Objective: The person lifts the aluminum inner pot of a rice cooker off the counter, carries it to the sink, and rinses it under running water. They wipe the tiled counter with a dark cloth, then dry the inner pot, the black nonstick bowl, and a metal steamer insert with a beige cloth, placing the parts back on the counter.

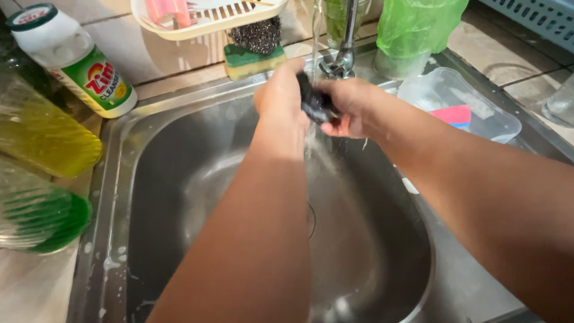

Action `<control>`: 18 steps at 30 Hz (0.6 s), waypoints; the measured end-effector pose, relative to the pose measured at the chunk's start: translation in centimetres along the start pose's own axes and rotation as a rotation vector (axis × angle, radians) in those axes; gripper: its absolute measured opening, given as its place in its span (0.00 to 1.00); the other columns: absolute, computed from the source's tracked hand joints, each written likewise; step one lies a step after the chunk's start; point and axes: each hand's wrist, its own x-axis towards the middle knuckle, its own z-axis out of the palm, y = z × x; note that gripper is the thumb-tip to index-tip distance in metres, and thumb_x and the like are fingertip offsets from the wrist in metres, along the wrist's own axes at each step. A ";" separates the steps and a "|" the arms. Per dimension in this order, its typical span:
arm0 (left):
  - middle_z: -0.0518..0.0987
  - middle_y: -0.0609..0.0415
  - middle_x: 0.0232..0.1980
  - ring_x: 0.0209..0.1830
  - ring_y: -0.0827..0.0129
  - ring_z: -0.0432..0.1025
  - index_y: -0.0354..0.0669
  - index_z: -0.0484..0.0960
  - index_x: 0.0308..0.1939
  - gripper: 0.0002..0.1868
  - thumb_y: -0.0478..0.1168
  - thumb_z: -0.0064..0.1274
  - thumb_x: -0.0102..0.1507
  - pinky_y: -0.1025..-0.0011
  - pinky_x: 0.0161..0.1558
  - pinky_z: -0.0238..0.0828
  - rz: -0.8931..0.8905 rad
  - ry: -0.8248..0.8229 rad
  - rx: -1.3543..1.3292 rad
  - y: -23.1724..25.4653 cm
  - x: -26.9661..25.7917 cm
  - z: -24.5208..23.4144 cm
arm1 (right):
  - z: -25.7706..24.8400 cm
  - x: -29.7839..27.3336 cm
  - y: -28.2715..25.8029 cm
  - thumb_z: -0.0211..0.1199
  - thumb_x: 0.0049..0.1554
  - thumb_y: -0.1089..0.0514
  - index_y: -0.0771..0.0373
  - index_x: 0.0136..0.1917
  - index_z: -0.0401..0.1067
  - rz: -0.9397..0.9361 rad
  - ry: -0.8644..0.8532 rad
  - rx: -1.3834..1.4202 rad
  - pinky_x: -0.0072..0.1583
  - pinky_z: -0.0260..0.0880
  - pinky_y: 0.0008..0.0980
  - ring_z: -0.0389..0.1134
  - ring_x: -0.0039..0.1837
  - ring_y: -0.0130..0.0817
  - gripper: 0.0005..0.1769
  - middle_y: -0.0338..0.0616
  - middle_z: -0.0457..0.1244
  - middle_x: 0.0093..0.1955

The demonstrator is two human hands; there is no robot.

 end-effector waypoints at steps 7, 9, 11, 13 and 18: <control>0.83 0.37 0.49 0.39 0.50 0.80 0.21 0.79 0.52 0.24 0.35 0.62 0.56 0.54 0.36 0.79 -0.048 0.251 0.042 -2.0 1.0 -6.1 | -0.4 2.3 0.6 0.75 0.52 0.50 0.61 0.36 0.80 -0.608 0.315 -0.368 0.41 0.67 0.31 0.65 0.35 0.27 0.13 0.39 0.68 0.33; 0.82 0.39 0.59 0.49 0.47 0.82 0.32 0.76 0.62 0.28 0.42 0.58 0.60 0.47 0.46 0.82 -0.154 0.283 0.013 -1.9 0.7 -6.6 | -0.4 2.5 1.2 0.74 0.50 0.52 0.61 0.37 0.81 -0.606 0.317 -0.372 0.41 0.67 0.30 0.66 0.36 0.26 0.11 0.39 0.69 0.33; 0.68 0.49 0.71 0.64 0.45 0.66 0.48 0.66 0.72 0.32 0.53 0.48 0.66 0.31 0.58 0.64 -0.321 0.244 0.256 -1.5 0.0 -6.4 | -0.1 2.7 1.9 0.75 0.49 0.53 0.60 0.38 0.82 -0.611 0.285 -0.404 0.43 0.68 0.29 0.68 0.37 0.25 0.09 0.38 0.71 0.35; 0.62 0.52 0.77 0.73 0.44 0.60 0.56 0.59 0.77 0.35 0.61 0.41 0.68 0.22 0.65 0.50 -0.438 0.179 0.350 -1.1 -1.0 -5.9 | 0.1 3.0 2.4 0.76 0.47 0.54 0.58 0.40 0.82 -0.623 0.224 -0.463 0.46 0.71 0.27 0.72 0.40 0.25 0.08 0.37 0.72 0.38; 0.55 0.54 0.80 0.77 0.38 0.55 0.61 0.54 0.78 0.38 0.68 0.33 0.67 0.19 0.69 0.37 -0.464 0.015 0.285 -1.2 -1.9 -4.9 | 0.3 5.1 0.3 0.71 0.53 0.55 0.57 0.49 0.81 -0.508 -0.082 0.001 0.45 0.71 0.34 0.71 0.47 0.29 0.10 0.36 0.72 0.45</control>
